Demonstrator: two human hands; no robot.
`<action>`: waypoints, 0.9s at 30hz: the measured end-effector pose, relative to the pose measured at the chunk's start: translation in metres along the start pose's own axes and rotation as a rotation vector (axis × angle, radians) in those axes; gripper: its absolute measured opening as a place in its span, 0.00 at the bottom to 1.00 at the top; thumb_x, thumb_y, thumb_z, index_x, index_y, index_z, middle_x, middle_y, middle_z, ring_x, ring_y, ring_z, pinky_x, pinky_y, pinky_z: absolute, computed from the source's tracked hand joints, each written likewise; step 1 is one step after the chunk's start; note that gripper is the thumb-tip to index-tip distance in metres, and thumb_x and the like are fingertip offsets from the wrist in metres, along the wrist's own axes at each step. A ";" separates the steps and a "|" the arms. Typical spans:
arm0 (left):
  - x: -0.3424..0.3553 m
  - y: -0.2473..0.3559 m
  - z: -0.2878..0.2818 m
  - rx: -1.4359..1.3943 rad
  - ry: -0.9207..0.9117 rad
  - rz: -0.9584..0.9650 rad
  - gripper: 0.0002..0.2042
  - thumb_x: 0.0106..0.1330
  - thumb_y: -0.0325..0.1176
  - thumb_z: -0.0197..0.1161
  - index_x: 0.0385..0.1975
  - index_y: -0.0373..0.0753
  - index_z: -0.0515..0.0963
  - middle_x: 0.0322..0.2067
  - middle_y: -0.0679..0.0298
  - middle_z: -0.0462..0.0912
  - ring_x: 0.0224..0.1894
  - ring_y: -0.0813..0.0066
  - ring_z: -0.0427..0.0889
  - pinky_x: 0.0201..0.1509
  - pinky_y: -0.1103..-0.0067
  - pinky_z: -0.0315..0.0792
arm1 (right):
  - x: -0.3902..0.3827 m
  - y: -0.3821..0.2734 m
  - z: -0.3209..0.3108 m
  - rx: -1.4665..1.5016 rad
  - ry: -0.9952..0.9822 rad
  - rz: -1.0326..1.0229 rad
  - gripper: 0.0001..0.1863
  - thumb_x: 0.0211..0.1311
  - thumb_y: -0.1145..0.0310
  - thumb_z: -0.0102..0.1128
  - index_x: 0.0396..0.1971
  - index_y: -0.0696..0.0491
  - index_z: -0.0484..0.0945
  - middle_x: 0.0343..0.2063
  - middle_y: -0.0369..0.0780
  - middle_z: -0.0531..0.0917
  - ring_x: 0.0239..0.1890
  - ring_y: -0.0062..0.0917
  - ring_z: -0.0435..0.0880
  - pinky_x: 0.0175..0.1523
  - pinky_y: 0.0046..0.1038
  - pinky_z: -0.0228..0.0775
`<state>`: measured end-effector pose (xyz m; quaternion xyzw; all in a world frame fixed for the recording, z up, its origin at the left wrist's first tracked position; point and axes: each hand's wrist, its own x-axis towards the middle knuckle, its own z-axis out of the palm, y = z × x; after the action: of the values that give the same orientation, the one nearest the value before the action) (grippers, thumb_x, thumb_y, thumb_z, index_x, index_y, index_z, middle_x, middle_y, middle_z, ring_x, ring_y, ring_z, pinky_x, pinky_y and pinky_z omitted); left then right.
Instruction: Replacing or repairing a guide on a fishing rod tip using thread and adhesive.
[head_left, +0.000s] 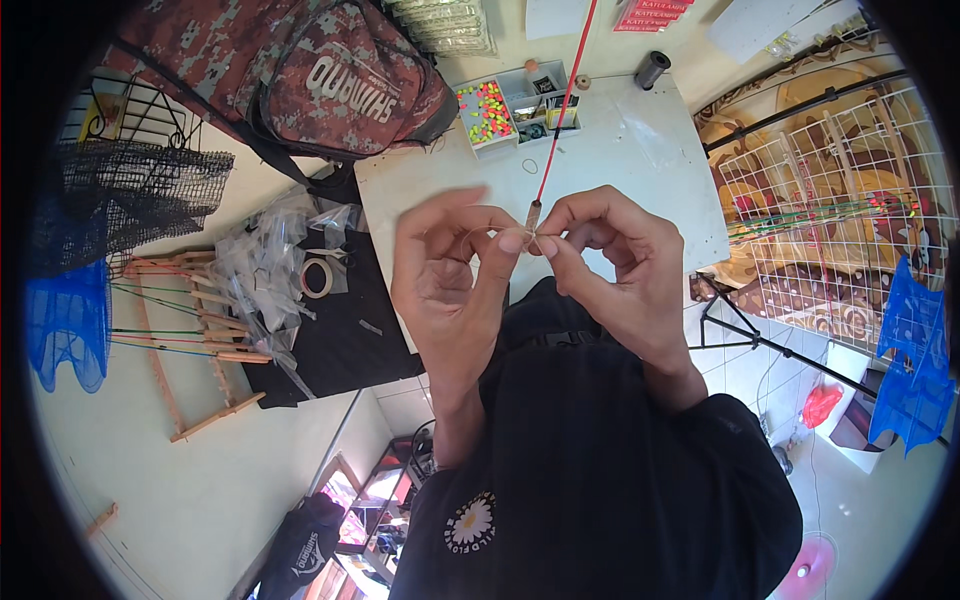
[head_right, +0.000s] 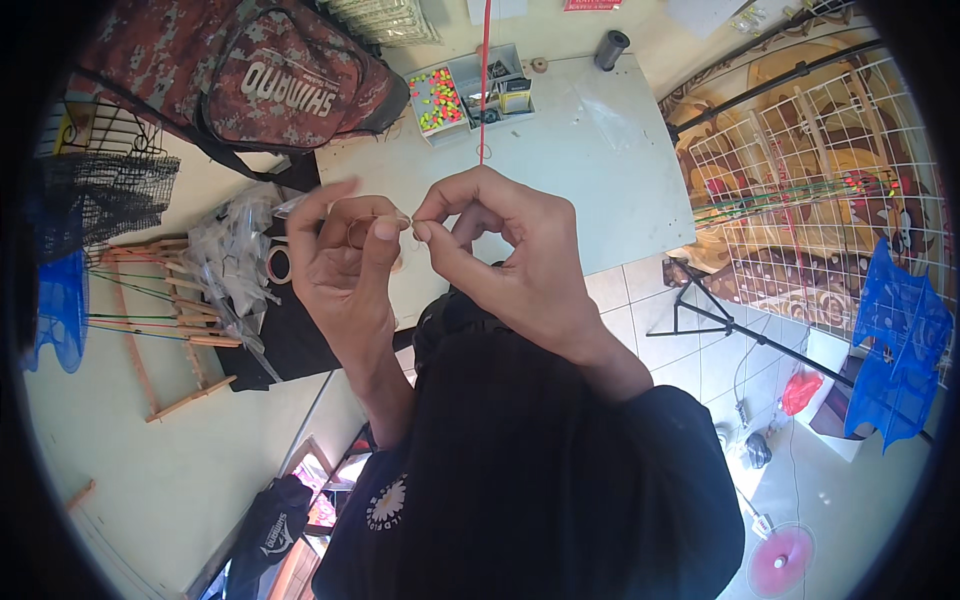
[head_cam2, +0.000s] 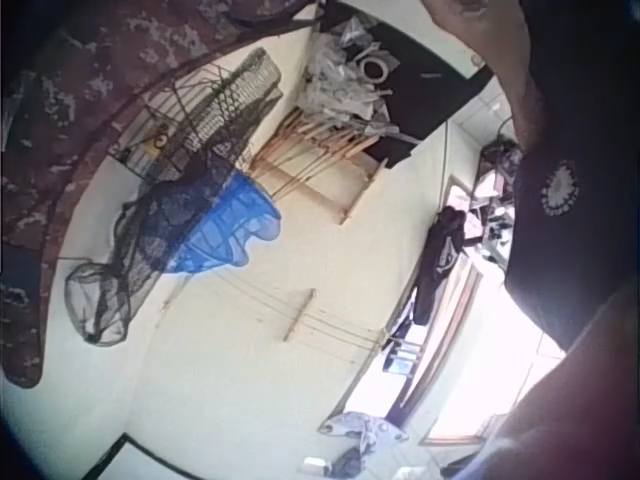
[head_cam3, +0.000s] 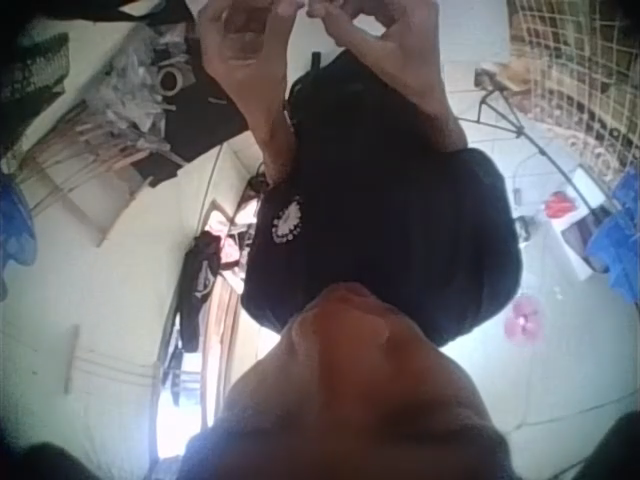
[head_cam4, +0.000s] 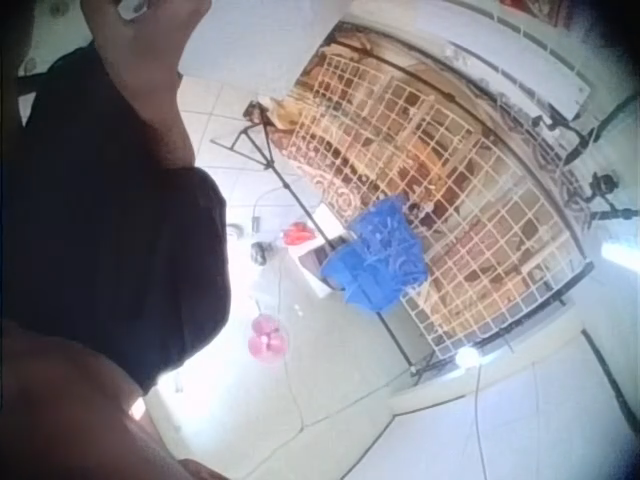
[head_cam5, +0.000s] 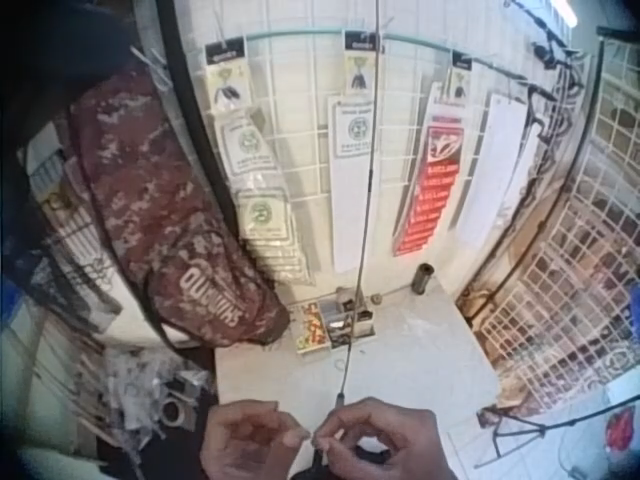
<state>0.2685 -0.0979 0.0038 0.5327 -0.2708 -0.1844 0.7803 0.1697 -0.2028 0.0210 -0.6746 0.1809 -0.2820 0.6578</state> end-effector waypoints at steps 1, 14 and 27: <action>0.000 -0.002 -0.001 0.009 -0.009 0.001 0.15 0.60 0.18 0.64 0.46 0.30 0.73 0.33 0.59 0.81 0.31 0.83 0.76 0.36 0.87 0.67 | 0.000 -0.001 0.000 0.027 -0.007 0.016 0.06 0.56 0.80 0.62 0.34 0.62 0.77 0.28 0.35 0.81 0.24 0.10 0.76 0.32 0.15 0.66; 0.002 -0.005 -0.006 -0.029 -0.059 -0.023 0.07 0.59 0.19 0.65 0.37 0.30 0.81 0.34 0.59 0.82 0.32 0.83 0.76 0.37 0.86 0.68 | -0.001 -0.003 -0.002 0.050 -0.053 0.102 0.06 0.59 0.81 0.60 0.36 0.63 0.75 0.30 0.38 0.80 0.32 0.16 0.82 0.36 0.15 0.70; 0.005 -0.012 -0.014 -0.004 -0.144 0.120 0.11 0.50 0.13 0.68 0.34 0.31 0.82 0.33 0.57 0.82 0.34 0.76 0.80 0.34 0.84 0.71 | -0.002 -0.001 -0.002 0.155 -0.058 0.088 0.07 0.59 0.78 0.61 0.36 0.63 0.75 0.27 0.38 0.82 0.25 0.10 0.76 0.31 0.14 0.65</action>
<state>0.2808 -0.0948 -0.0106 0.4992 -0.3572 -0.1758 0.7696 0.1675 -0.2031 0.0215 -0.6211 0.1689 -0.2461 0.7247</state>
